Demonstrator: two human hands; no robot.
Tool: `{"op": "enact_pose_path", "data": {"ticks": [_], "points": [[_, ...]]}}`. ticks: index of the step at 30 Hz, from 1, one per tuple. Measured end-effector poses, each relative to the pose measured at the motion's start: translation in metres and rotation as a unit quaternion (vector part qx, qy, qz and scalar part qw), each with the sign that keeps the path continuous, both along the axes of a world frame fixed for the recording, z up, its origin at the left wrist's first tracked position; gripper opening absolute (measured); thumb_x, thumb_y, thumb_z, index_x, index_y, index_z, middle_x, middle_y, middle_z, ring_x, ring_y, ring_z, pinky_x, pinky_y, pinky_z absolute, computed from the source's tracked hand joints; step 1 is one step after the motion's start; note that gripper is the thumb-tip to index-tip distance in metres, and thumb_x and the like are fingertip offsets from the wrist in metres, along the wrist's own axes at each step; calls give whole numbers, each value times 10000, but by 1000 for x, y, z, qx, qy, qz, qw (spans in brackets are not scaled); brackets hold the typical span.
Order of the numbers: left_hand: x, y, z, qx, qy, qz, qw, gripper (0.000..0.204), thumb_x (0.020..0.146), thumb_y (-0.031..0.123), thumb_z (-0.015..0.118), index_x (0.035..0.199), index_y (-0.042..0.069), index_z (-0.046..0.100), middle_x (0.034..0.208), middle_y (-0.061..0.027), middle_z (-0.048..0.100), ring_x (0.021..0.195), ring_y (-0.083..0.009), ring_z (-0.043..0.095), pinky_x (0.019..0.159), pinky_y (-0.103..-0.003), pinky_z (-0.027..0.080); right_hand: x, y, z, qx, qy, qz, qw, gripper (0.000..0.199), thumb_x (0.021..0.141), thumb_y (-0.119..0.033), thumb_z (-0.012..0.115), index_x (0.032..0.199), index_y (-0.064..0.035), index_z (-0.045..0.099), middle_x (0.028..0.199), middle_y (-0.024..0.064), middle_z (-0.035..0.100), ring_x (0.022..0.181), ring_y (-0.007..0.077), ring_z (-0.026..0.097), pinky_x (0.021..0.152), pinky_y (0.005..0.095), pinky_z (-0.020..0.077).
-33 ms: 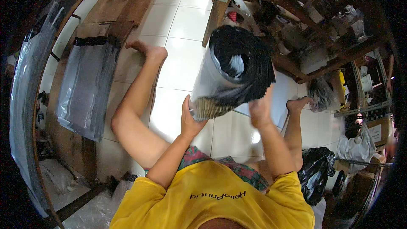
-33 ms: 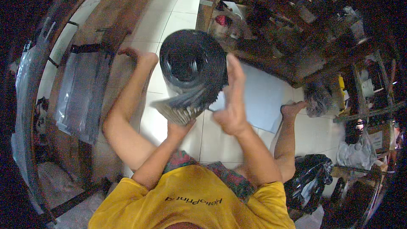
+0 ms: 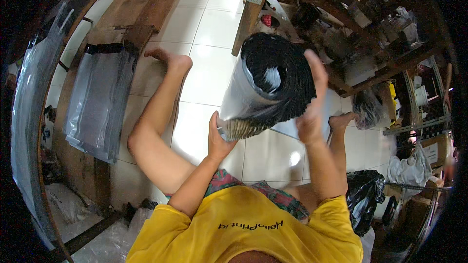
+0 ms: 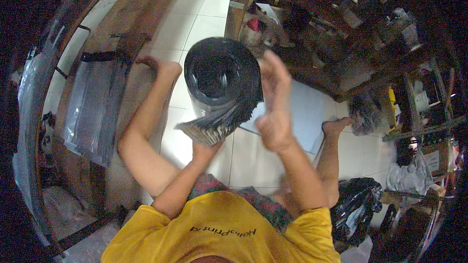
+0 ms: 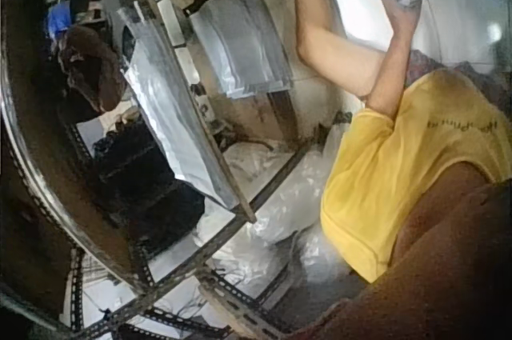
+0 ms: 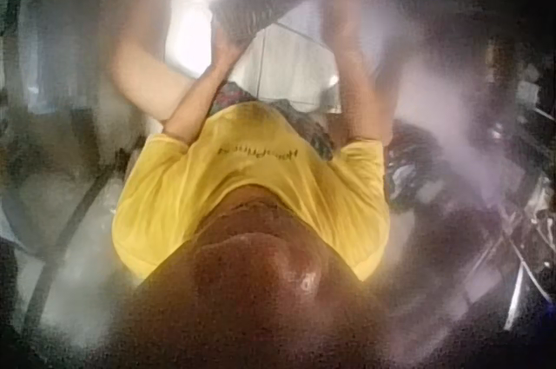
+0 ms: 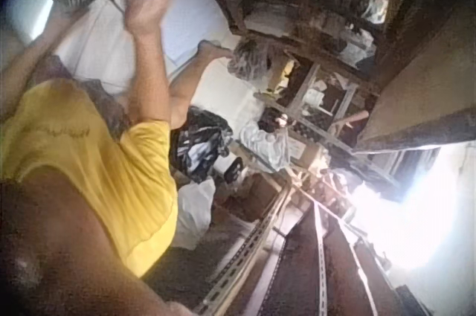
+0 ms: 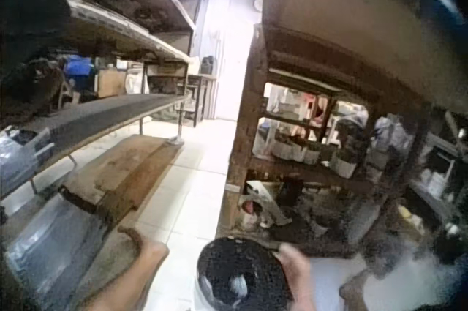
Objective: The person sits on the floor and repeatedly folds white poly mailers, then places them into a black plastic bag. The person handles the mailers one by one, smoothing and folding them before inserting them into the bag.
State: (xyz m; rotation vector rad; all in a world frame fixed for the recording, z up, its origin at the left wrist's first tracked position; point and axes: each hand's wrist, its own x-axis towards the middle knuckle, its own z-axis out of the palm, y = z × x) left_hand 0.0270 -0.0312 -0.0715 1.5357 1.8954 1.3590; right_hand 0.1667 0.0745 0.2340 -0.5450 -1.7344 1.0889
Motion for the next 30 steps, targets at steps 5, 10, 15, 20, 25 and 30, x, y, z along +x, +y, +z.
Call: {"op": "enact_pose_path", "data": {"ticks": [5,10,15,20,25,30], "points": [[3,7,2,13,13,42,999,1199,650,144,926,1550,-42,157,1481,-323,371,1347,-483,425,1135,-495,378,-32,32,126,183,-188,58,963,842,924,-635,597,1497,-39,438,1345,179,581,1262,298,566,1089,419,417],[17,4,21,17,-22,70,997,1191,656,120,917,1553,-42,150,1482,-321,369,1345,-483,426,1122,-495,390,-74,23,152,280,-515,100,804,672,986,-518,567,1424,-14,492,1197,247,627,1127,418,606,981,453,485],[8,12,11,29,-1,72,997,1064,692,74,877,1537,-29,240,1421,-285,466,1291,-444,505,1074,-457,444,-82,30,152,295,-542,86,782,700,990,-586,507,1390,-11,511,1203,251,637,1132,438,610,959,474,498],[-33,13,27,-51,-135,-94,985,914,733,33,819,1506,-7,332,1356,-235,556,1231,-393,581,1022,-418,489,-79,29,153,267,-583,75,764,706,988,-601,492,1372,-9,522,1173,272,665,1109,450,634,933,495,517],[-22,8,29,-23,-90,-56,994,1056,706,54,865,1548,-3,228,1446,-276,468,1303,-427,519,1063,-441,463,-88,34,132,357,-446,39,820,749,966,-696,442,1210,-8,610,976,295,684,919,476,685,817,535,553],[7,11,8,6,-13,8,1000,1188,677,89,905,1567,-18,124,1557,-323,291,1411,-481,368,1161,-495,362,-86,34,127,358,-471,74,803,783,958,-713,440,1263,-5,579,1005,307,669,936,483,679,814,547,553]]}}
